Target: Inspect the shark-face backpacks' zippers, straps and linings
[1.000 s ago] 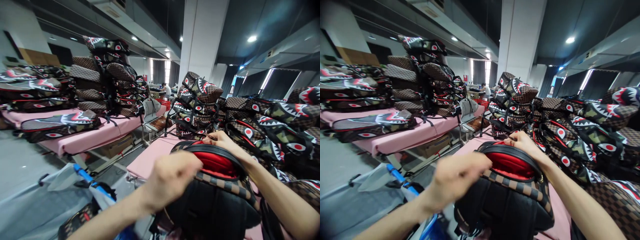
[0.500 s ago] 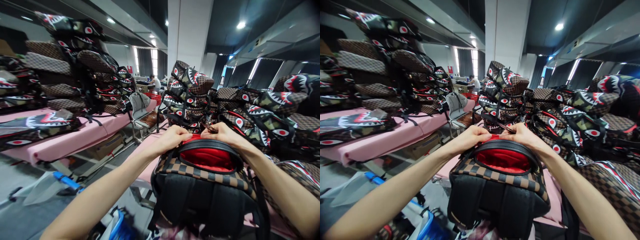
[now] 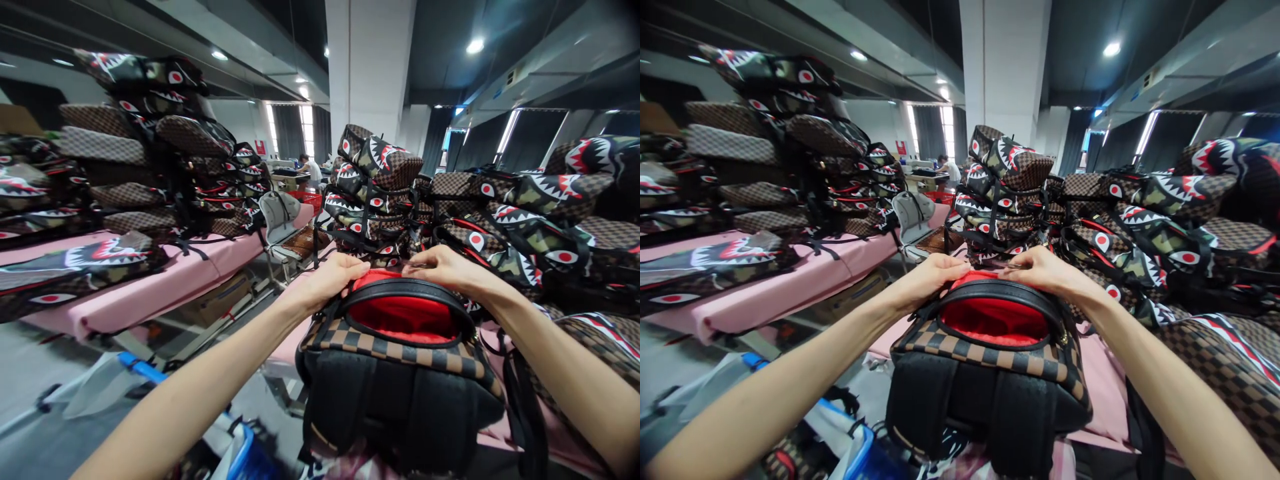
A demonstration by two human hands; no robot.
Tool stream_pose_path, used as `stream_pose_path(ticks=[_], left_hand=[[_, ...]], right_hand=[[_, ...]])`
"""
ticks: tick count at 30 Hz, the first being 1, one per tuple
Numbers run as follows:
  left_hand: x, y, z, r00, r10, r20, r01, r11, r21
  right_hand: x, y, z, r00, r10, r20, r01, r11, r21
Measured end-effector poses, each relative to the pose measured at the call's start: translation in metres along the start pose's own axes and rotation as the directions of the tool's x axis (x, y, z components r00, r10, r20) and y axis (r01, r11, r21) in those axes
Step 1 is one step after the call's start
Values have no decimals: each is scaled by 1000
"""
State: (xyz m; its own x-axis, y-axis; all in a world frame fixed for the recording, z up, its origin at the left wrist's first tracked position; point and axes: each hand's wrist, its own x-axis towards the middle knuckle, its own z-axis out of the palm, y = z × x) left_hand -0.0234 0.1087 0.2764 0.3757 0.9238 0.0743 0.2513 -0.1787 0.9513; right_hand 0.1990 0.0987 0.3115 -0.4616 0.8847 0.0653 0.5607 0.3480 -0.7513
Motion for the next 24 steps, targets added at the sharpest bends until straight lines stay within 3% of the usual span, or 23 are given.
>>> stream_pose_path(ticks=[2,3,4,6,7,8,9,10,11,12,14,16,21,24], left_hand=[[-11,7,0,996,62,-66,-51,986,156],[-19,11,2,974,161,-161,-116,958,261],[-30,16,5,911,309,-273,-194,905,379],[-53,25,16,667,641,-380,-344,717,607],[-63,29,23,602,738,-305,-410,613,675],[-70,32,30,627,764,-149,-484,533,694],[-74,35,37,715,698,46,-533,501,682],[-73,38,42,802,554,221,-541,519,662],[-70,41,46,853,366,373,-522,559,644],[-63,44,47,857,173,486,-482,606,633],[-47,50,47,762,-71,644,-423,698,578],[-34,55,45,658,-176,732,-374,768,520],[-30,55,48,588,-419,692,-193,758,623],[-30,55,47,533,-421,734,-168,798,579]], right_hand=[[7,-2,4,999,-33,-11,33,999,-19],[9,-2,6,999,-34,-25,34,999,1],[11,-1,8,999,-32,-36,33,999,34],[12,2,11,998,-44,-40,47,995,86],[13,4,12,998,-60,-35,63,994,93],[13,5,12,996,-80,-29,83,992,91],[13,5,13,995,-100,-27,102,991,86],[13,6,13,993,-118,-28,120,989,82],[13,6,14,991,-132,-30,135,988,80],[13,6,15,989,-143,-30,145,986,81],[11,7,16,988,-152,-24,154,984,90],[10,7,18,990,-141,-18,142,984,105],[7,2,22,994,-110,-21,111,993,49],[9,3,22,988,-152,-22,153,988,37]])
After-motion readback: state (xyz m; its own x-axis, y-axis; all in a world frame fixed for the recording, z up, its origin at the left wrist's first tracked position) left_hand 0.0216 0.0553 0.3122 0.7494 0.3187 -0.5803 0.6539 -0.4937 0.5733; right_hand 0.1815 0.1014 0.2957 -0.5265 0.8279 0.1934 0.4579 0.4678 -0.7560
